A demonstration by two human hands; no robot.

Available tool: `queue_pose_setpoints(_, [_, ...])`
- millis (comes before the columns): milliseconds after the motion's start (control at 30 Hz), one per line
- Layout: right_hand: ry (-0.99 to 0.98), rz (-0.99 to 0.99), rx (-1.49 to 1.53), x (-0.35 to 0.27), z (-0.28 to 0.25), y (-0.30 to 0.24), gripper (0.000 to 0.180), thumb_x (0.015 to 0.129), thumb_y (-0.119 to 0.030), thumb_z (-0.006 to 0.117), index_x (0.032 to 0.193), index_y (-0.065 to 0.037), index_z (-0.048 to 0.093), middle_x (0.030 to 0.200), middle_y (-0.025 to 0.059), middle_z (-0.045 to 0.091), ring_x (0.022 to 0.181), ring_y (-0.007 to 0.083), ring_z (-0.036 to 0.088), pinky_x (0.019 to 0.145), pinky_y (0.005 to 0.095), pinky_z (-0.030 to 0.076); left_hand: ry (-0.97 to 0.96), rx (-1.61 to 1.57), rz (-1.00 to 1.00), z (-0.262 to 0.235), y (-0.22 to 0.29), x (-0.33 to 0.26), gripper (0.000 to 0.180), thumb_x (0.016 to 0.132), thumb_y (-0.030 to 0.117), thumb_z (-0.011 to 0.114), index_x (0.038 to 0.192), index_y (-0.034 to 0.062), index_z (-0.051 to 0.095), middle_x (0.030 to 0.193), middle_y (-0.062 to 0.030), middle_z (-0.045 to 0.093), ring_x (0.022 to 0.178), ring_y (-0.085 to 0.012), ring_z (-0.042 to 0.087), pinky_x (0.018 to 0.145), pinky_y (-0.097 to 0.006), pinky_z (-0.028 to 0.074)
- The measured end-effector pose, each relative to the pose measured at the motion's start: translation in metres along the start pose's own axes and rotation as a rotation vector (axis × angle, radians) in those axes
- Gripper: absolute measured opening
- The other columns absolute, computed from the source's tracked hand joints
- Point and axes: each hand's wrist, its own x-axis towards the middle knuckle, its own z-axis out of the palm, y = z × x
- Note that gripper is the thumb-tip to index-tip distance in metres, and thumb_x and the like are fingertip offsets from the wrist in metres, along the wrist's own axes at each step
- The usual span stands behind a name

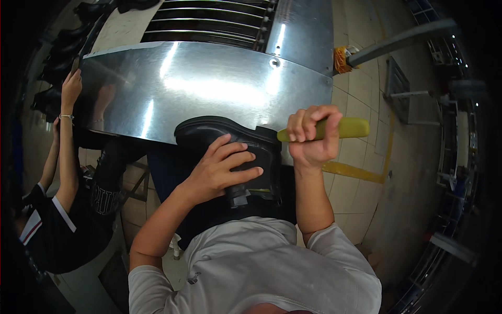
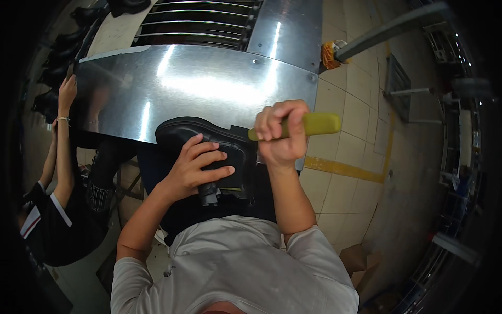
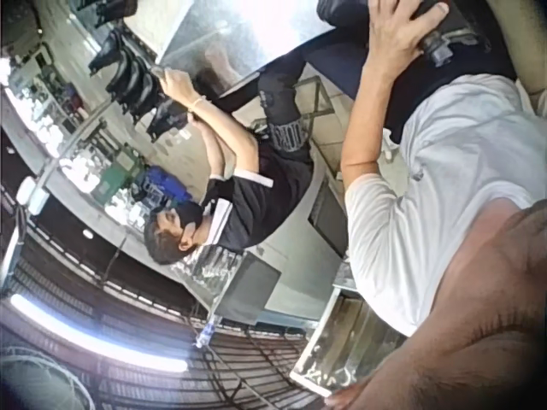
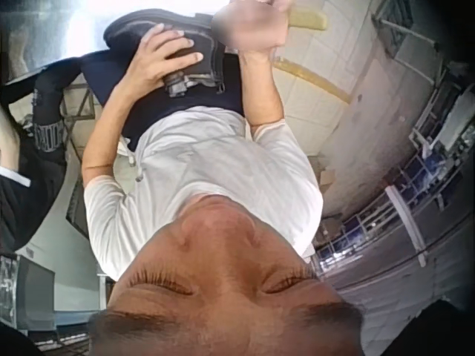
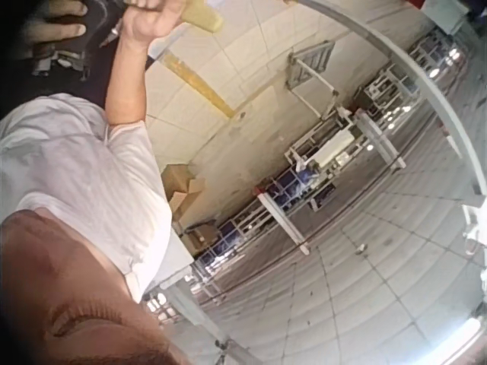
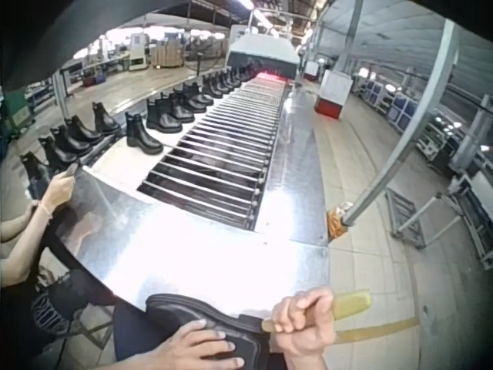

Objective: The person uses a green-handled brush to polish a black leather boot on a metal workbench. They repeatedly rub the brush over the boot's surface, rotate the boot to access different sides, and place it back on the bench.

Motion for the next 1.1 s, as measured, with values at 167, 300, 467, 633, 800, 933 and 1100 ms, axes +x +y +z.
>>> queue_pose_setpoints(167, [0.020,-0.003,-0.091,-0.021,-0.028,-0.022,0.040,0.110,-0.044,0.043,0.095,-0.009,0.054,0.060,-0.0005,0.038,0.049,0.0121,0.037,0.047,0.0286,0.036,0.018,-0.055,-0.077,-0.003,0.007,0.004,0.057,0.069,0.000,0.080,0.119,0.0261,0.075,0.124,0.0016,0.066,0.129,-0.0233,0.056,0.120,-0.052,0.033])
queue_pose_setpoints(300, [-0.007,0.041,-0.155,-0.034,-0.032,-0.009,0.034,0.108,-0.036,0.050,0.094,-0.006,0.054,0.061,0.0007,0.038,0.050,0.0125,0.037,0.048,0.0286,0.035,0.038,-0.084,-0.117,-0.001,0.007,0.006,0.058,0.066,0.000,0.081,0.119,0.0234,0.075,0.125,0.0026,0.067,0.133,-0.0226,0.055,0.122,-0.053,0.030])
queue_pose_setpoints(467, [-0.041,0.069,-0.152,-0.024,-0.014,0.002,0.030,0.105,-0.029,0.058,0.092,-0.002,0.054,0.060,0.0006,0.037,0.051,0.0119,0.037,0.049,0.0276,0.034,0.084,-0.101,-0.086,-0.002,0.001,0.000,0.055,0.067,0.001,0.079,0.118,0.0215,0.074,0.125,0.0014,0.068,0.132,-0.0230,0.055,0.120,-0.052,0.030])
queue_pose_setpoints(633, [-0.160,0.167,-0.230,0.000,0.016,0.022,0.029,0.105,-0.028,0.060,0.092,-0.002,0.055,0.061,-0.0006,0.039,0.050,0.0092,0.034,0.048,0.0254,0.033,0.104,-0.125,-0.002,0.000,-0.008,-0.006,0.062,0.065,0.000,0.078,0.123,0.0199,0.071,0.130,0.0015,0.064,0.134,-0.0232,0.052,0.122,-0.050,0.029])
queue_pose_setpoints(800, [-0.290,0.374,-0.332,0.017,0.052,0.048,0.025,0.103,-0.022,0.063,0.090,-0.003,0.055,0.062,-0.0004,0.044,0.050,0.0078,0.037,0.047,0.0249,0.034,0.135,-0.165,0.034,0.011,-0.008,-0.015,0.059,0.066,0.006,0.079,0.123,0.0196,0.071,0.131,0.0003,0.065,0.133,-0.0240,0.053,0.123,-0.052,0.028])
queue_pose_setpoints(933, [-0.359,0.460,-0.365,0.041,0.082,0.077,0.026,0.102,-0.023,0.066,0.089,-0.003,0.056,0.062,0.0004,0.045,0.048,0.0082,0.038,0.045,0.0251,0.033,0.212,-0.210,0.086,0.012,-0.017,-0.017,0.064,0.062,0.003,0.078,0.124,0.0165,0.069,0.131,-0.0008,0.065,0.134,-0.0254,0.053,0.124,-0.053,0.029])
queue_pose_setpoints(1100, [-0.519,0.527,-0.371,0.056,0.105,0.106,0.026,0.100,-0.023,0.067,0.090,-0.001,0.058,0.063,0.0021,0.049,0.047,0.0083,0.040,0.043,0.0256,0.032,0.252,-0.234,0.116,0.019,-0.021,-0.017,0.063,0.062,0.002,0.077,0.123,0.0149,0.069,0.131,-0.0009,0.065,0.134,-0.0267,0.053,0.124,-0.053,0.029])
